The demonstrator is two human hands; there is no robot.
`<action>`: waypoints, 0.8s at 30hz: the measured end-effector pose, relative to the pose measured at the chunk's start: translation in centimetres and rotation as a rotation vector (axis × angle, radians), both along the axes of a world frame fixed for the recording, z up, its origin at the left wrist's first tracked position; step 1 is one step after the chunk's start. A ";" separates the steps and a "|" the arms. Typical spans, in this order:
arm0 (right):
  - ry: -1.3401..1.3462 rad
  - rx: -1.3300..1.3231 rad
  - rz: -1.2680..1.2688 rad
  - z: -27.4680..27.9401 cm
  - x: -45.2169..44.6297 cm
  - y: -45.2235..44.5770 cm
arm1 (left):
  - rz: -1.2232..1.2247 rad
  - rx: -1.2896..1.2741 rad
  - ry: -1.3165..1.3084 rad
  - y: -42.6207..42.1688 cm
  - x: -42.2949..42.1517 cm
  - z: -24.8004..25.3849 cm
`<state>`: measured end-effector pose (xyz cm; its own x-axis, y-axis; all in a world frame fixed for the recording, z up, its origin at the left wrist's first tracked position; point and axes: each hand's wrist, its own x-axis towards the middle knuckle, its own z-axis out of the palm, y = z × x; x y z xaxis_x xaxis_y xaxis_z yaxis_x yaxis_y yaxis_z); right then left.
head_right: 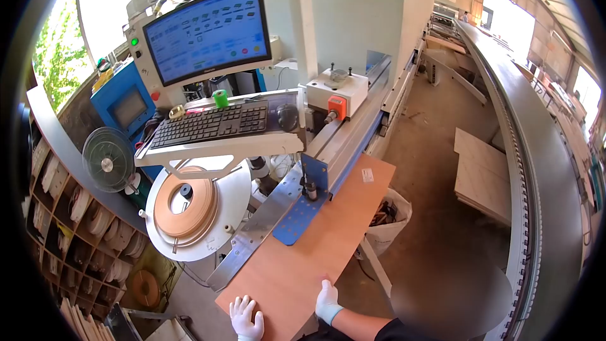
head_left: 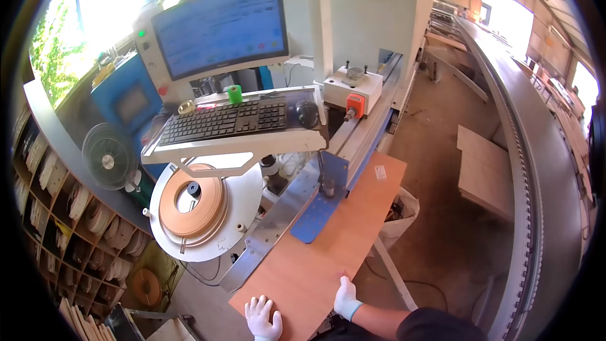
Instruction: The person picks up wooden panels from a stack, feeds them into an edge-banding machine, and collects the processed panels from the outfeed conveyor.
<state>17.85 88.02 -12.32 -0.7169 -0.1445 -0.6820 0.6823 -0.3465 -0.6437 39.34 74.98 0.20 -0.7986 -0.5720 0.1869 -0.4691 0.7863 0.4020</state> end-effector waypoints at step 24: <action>0.028 -0.372 -0.003 3.8 -5.2 1.8 | 0.148 -0.066 -0.015 -4.8 -6.8 -3.2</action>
<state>12.64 89.83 -8.51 -0.7355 -0.3766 -0.5632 0.6647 -0.5622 -0.4921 32.50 70.17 -3.03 -0.7095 -0.6704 0.2171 -0.5873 0.7328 0.3437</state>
